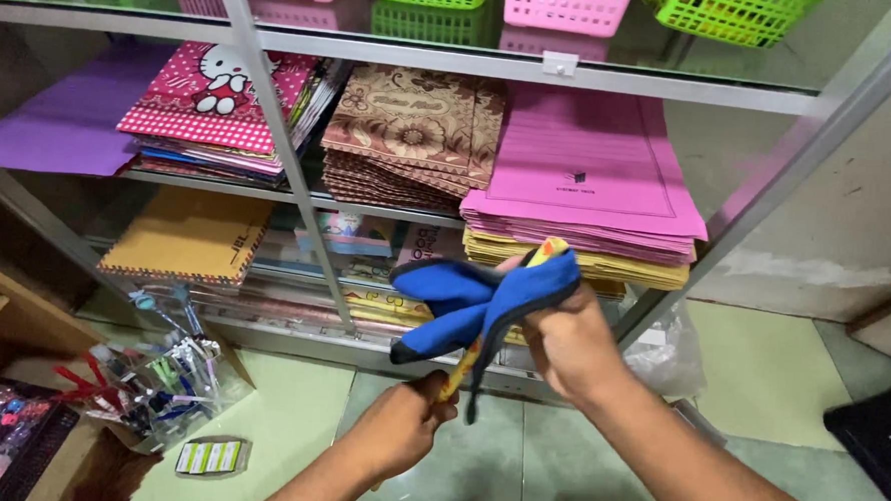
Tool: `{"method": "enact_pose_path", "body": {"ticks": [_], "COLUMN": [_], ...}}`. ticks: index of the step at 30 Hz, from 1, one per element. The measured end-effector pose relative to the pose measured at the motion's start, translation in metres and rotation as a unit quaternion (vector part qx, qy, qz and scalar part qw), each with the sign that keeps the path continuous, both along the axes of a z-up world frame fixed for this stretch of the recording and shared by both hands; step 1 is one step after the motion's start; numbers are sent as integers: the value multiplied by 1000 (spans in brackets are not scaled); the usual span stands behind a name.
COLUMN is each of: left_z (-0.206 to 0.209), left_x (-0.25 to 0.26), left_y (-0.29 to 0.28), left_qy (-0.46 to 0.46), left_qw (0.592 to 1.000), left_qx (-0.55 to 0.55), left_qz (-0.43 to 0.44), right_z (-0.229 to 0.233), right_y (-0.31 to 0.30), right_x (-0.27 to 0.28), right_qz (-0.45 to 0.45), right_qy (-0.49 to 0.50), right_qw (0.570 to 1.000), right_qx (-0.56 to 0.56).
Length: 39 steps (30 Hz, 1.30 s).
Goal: The person wipes several long, patterned sticks with a blue cloth, handling them one by one. They then place the sticks into a shelf compartment and subsequently retrieve a bundle of clear plastic tubes from the same area.
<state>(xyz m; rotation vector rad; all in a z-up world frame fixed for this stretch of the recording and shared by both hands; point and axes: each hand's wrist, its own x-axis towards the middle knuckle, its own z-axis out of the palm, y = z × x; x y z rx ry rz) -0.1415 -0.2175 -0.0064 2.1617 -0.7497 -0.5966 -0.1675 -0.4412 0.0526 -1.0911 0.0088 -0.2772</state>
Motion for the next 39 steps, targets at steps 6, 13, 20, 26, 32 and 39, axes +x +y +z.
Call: {"method": "enact_pose_path", "body": {"ticks": [6,13,20,26,32,39], "left_z": [-21,-22,-11,-11,13,53], "left_x": [-6,0,-10,-11,27,28], "left_y": [-1,8,5,5,30,37], "left_qy": [-14,244,159,154,19,127], "left_qw": [1000,951,985,983,995,910], "left_qx": [-11,-115,-61,-96,-89,-384], "left_qz": [-1,-153,-41,22,27,94], "right_z": [0,52,-16,-54,-44,-17], "right_y": [-12,-15,18,38,26,43], "right_x": [5,-5,-12,-17,-12,-21], "right_qz": [-14,217,67,89,66,79], "right_qy": [-21,-102,59,84,-4,10], "right_qw": [996,961,995,989,972,852], "right_qx": [83,137,50,-78,-228,-517]}}
